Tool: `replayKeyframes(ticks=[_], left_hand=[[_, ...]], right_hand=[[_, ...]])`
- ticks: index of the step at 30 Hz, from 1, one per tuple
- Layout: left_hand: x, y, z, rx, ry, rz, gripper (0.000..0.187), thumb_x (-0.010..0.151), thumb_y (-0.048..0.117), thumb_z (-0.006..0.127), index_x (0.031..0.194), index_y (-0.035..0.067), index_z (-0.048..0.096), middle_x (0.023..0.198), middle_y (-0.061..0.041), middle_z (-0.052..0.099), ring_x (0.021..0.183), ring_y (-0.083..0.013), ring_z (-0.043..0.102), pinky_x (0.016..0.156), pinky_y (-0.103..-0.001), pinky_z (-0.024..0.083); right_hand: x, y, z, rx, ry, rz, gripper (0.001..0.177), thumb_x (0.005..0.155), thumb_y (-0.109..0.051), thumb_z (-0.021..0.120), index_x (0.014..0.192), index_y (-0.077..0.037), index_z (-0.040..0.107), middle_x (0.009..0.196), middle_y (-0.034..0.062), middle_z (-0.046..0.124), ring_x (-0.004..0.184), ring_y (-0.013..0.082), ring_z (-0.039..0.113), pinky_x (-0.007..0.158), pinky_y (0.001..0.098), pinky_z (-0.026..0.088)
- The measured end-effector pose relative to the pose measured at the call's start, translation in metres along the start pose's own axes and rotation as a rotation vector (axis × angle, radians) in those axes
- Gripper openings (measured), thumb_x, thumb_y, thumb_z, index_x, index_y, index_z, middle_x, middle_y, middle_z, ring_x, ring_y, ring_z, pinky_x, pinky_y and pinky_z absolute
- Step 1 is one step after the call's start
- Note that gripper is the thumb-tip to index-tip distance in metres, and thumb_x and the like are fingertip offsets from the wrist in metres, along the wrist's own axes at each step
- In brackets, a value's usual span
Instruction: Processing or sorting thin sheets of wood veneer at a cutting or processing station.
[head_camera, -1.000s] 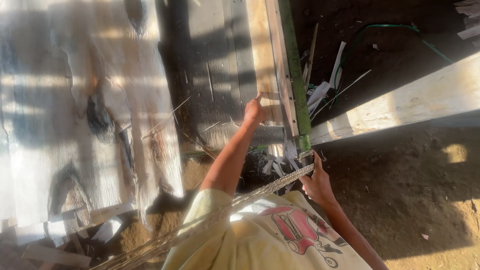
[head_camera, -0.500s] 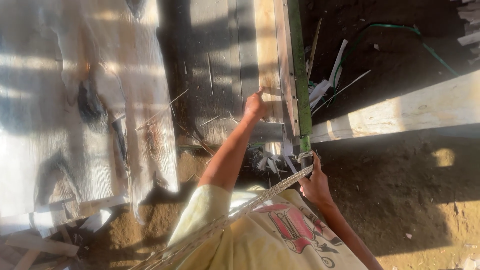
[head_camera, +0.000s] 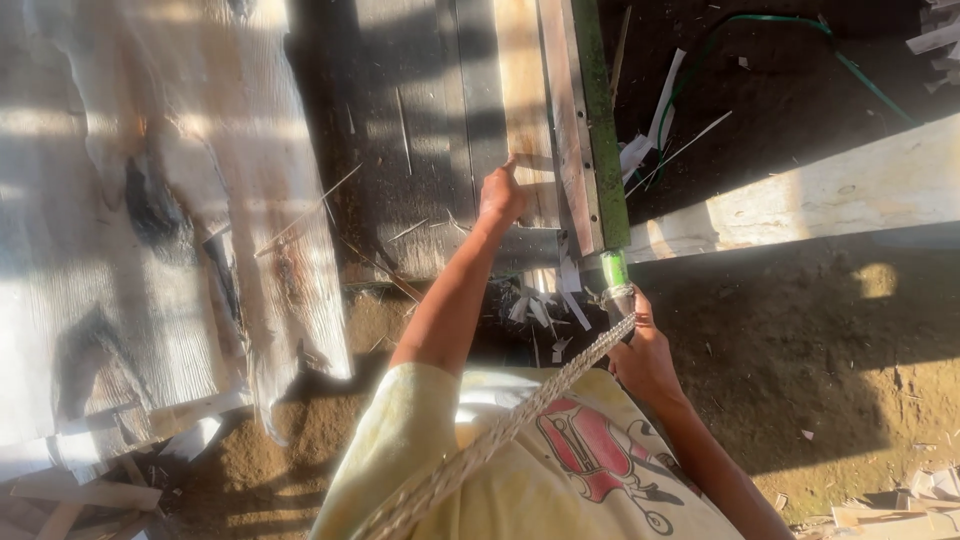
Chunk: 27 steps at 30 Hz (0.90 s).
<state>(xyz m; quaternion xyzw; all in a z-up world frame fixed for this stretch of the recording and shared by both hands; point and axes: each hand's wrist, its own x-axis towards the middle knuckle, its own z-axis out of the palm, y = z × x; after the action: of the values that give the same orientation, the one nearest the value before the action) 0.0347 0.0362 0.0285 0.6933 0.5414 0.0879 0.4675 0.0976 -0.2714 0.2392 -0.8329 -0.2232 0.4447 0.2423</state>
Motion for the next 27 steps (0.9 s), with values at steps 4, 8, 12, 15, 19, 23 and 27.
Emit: replayKeyframes(ticks=[4, 8, 12, 15, 19, 23, 27], left_hand=[[0.0, -0.001, 0.004, -0.055, 0.035, 0.065, 0.074, 0.079, 0.005, 0.066, 0.151, 0.01, 0.047, 0.117, -0.029, 0.069, 0.113, -0.0402, 0.068, 0.097, -0.045, 0.054], [-0.032, 0.021, -0.015, -0.056, -0.033, -0.051, 0.08, 0.075, 0.005, 0.067, 0.152, 0.012, 0.047, 0.11, -0.029, 0.07, 0.103, -0.0383, 0.073, 0.093, -0.044, 0.058], [0.004, -0.003, 0.005, 0.085, 0.063, 0.111, 0.083, 0.072, 0.0, 0.066, 0.152, 0.012, 0.049, 0.107, -0.03, 0.07, 0.103, -0.0423, 0.069, 0.091, -0.047, 0.056], [-0.033, -0.035, 0.027, -0.05, 0.097, 0.156, 0.078, 0.074, 0.004, 0.069, 0.149, 0.007, 0.049, 0.112, -0.029, 0.07, 0.103, -0.0399, 0.072, 0.087, -0.044, 0.059], [0.013, -0.054, 0.016, -0.081, 0.346, 0.58, 0.078, 0.075, 0.007, 0.076, 0.148, 0.004, 0.049, 0.111, -0.028, 0.073, 0.102, -0.0435, 0.07, 0.088, -0.045, 0.057], [-0.072, -0.062, -0.017, -0.052, 0.126, 0.0, 0.082, 0.077, 0.003, 0.07, 0.153, 0.003, 0.04, 0.112, -0.027, 0.072, 0.093, -0.0323, 0.075, 0.082, -0.04, 0.062], [-0.153, -0.059, -0.052, -0.618, -0.12, -0.288, 0.055, 0.085, 0.007, 0.066, 0.139, 0.002, 0.058, 0.111, -0.025, 0.075, 0.082, -0.0331, 0.074, 0.071, -0.051, 0.061]], right_hand=[[0.021, 0.029, 0.031, 0.008, 0.062, 0.008, 0.083, 0.088, -0.004, 0.062, 0.159, -0.025, 0.025, 0.08, 0.0164, 0.071, 0.053, 0.0212, 0.064, 0.045, 0.0367, 0.052], [0.088, 0.149, 0.077, -0.1, 0.21, -0.23, 0.057, 0.091, -0.007, 0.071, 0.14, -0.012, 0.042, 0.087, 0.0158, 0.069, 0.062, 0.0188, 0.063, 0.051, 0.0346, 0.052], [0.122, 0.149, 0.096, -0.011, 0.2, -0.329, 0.044, 0.091, -0.006, 0.07, 0.129, -0.009, 0.048, 0.091, 0.0104, 0.071, 0.065, 0.0136, 0.065, 0.051, 0.0321, 0.052], [0.05, 0.105, 0.061, 0.248, 0.002, 0.035, 0.051, 0.083, 0.005, 0.053, 0.131, -0.008, 0.046, 0.087, 0.0096, 0.069, 0.054, 0.0178, 0.055, 0.045, 0.0384, 0.044], [0.079, 0.088, 0.045, 0.221, 0.057, 0.012, 0.049, 0.091, -0.004, 0.063, 0.136, -0.012, 0.047, 0.078, 0.0165, 0.061, 0.054, 0.0185, 0.051, 0.046, 0.0367, 0.04], [0.056, 0.095, 0.04, 0.218, -0.04, -0.223, 0.053, 0.089, -0.005, 0.061, 0.139, -0.006, 0.043, 0.086, 0.0088, 0.061, 0.066, 0.0134, 0.06, 0.054, 0.0307, 0.047], [0.04, 0.063, 0.032, -0.021, 0.13, -0.392, 0.047, 0.09, -0.014, 0.071, 0.13, -0.005, 0.048, 0.094, 0.0138, 0.071, 0.077, 0.016, 0.069, 0.065, 0.0327, 0.053]])
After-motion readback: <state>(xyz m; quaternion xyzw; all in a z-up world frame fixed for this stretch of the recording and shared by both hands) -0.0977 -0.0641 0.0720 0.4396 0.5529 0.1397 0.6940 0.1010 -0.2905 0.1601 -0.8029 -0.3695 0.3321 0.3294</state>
